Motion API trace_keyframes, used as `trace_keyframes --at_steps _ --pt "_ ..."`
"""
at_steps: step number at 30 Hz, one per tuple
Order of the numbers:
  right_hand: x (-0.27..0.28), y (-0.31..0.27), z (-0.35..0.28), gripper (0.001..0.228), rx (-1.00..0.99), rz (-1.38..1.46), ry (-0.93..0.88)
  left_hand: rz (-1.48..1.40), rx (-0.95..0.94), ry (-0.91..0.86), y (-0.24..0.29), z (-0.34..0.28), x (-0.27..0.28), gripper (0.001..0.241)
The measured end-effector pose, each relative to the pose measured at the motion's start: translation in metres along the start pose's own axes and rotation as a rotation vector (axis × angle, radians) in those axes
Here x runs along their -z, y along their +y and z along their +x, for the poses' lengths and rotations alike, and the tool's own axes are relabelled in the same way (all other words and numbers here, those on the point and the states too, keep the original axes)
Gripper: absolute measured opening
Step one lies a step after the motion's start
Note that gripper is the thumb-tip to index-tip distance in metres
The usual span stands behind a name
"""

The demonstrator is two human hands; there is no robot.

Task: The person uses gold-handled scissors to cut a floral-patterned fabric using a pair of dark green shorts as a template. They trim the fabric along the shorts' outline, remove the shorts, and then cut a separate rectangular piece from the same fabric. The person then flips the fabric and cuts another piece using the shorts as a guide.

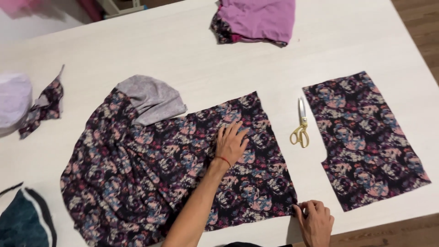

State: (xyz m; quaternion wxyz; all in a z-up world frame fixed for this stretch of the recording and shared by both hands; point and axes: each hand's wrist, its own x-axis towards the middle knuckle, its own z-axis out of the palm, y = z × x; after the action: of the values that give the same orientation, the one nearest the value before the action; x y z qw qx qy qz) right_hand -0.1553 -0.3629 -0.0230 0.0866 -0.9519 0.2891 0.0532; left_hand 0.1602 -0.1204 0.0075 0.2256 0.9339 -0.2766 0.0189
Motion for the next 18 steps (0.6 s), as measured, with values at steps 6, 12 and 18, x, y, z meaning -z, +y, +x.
trace_keyframes --at_steps 6,12,18 --pt "0.045 -0.013 0.009 0.030 -0.155 0.244 -0.266 0.050 -0.044 -0.280 0.008 0.003 -0.010 0.051" --pt "0.049 -0.001 0.019 0.035 -0.189 0.503 -0.441 -0.233 -0.249 -0.020 0.022 -0.132 0.036 0.025" --pt "0.064 0.011 0.031 0.033 -0.112 0.609 -0.577 -0.004 -0.150 -0.143 -0.058 -0.345 0.044 0.054"
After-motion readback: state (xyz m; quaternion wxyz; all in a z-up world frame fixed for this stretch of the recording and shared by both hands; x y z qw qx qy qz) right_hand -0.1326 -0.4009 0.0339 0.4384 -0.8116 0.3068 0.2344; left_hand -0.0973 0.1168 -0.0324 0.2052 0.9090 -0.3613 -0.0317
